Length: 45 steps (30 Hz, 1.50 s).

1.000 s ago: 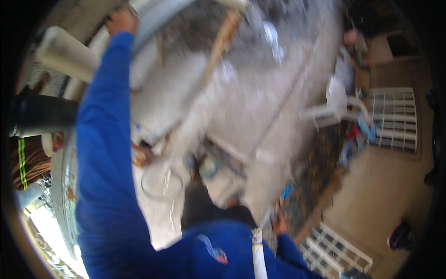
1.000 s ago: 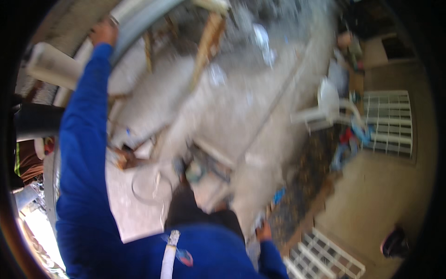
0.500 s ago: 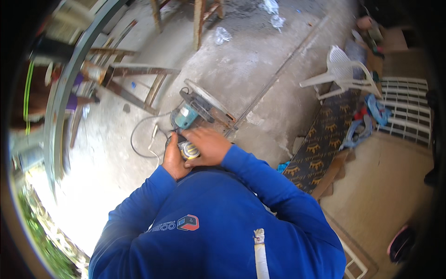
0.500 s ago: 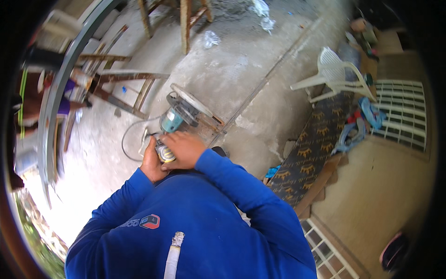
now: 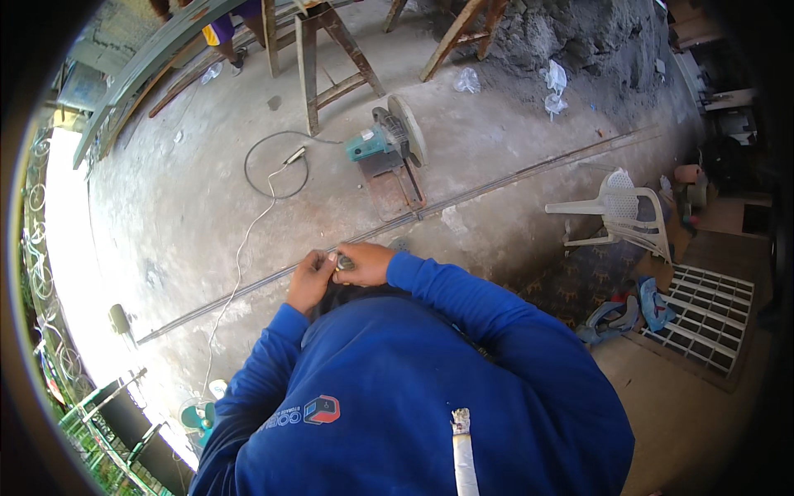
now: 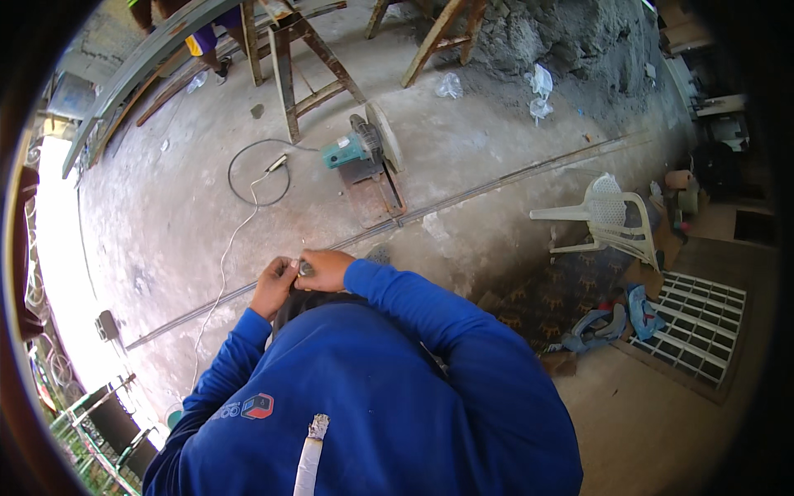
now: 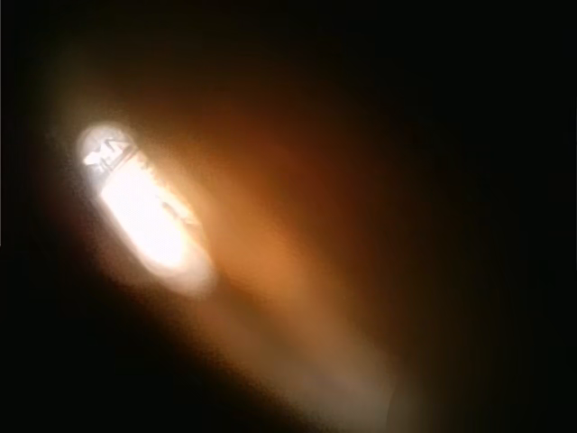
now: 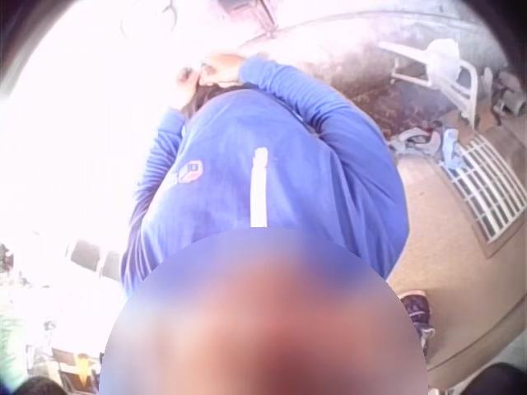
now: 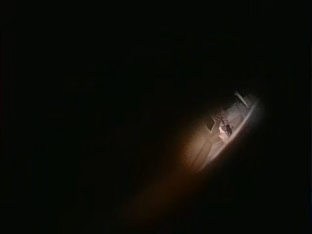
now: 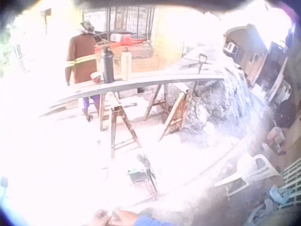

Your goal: The person measures metal rods with a tape measure, positions them on a chop saw, and cuts them to length. The person then moves a plastic chair and a cinder block to clear the workspace before continuing to measure and cut additional rods.

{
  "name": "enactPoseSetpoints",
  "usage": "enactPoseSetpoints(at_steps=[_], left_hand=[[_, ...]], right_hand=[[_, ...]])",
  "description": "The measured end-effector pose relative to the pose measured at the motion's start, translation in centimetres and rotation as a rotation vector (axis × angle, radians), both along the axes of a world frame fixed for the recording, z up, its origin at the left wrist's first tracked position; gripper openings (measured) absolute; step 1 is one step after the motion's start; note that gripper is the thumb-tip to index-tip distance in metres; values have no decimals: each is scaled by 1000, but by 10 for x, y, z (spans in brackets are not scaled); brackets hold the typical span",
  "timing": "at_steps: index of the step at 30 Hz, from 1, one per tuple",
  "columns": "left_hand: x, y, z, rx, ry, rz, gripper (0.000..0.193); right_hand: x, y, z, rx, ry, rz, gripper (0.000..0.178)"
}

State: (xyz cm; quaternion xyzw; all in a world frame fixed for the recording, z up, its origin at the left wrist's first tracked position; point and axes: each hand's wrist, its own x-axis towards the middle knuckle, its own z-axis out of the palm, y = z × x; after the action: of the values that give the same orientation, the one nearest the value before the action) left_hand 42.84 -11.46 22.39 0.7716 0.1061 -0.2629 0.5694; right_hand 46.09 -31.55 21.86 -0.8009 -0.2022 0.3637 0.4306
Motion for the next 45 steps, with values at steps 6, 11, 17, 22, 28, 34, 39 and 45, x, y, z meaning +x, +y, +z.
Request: enactPoseSetpoints(at_steps=[6, 11, 17, 22, 28, 34, 39, 45], left_hand=[[-90, 64, -14, -38, 319, 113, 50], [-163, 125, -22, -91, 325, 212, 50], [-243, 170, -11, -81, 361, 319, 53], [-266, 176, -18, -135, 301, 358, 42], [-250, 132, -22, -340, 385, 498, 34], [-216, 68, -29, -460, 589, 497, 38], [-192, 2, -121, -569, 732, 577, 35], [-169, -40, -282, -343, 775, 554, 36]], right_hand=[[-72, 72, -29, 91, 273, 79, 55], [-141, 136, -40, 235, 385, 61, 51], [-185, 189, -36, 232, 511, 242, 77], [-193, 190, -35, 97, 408, 283, 83], [-199, 157, -44, 67, 330, 28, 88], [-185, 90, -56, 61, 270, -22, 91], [-173, 20, -116, 92, 153, 34, 88], [-132, -105, -320, -168, 268, -428, 53]])
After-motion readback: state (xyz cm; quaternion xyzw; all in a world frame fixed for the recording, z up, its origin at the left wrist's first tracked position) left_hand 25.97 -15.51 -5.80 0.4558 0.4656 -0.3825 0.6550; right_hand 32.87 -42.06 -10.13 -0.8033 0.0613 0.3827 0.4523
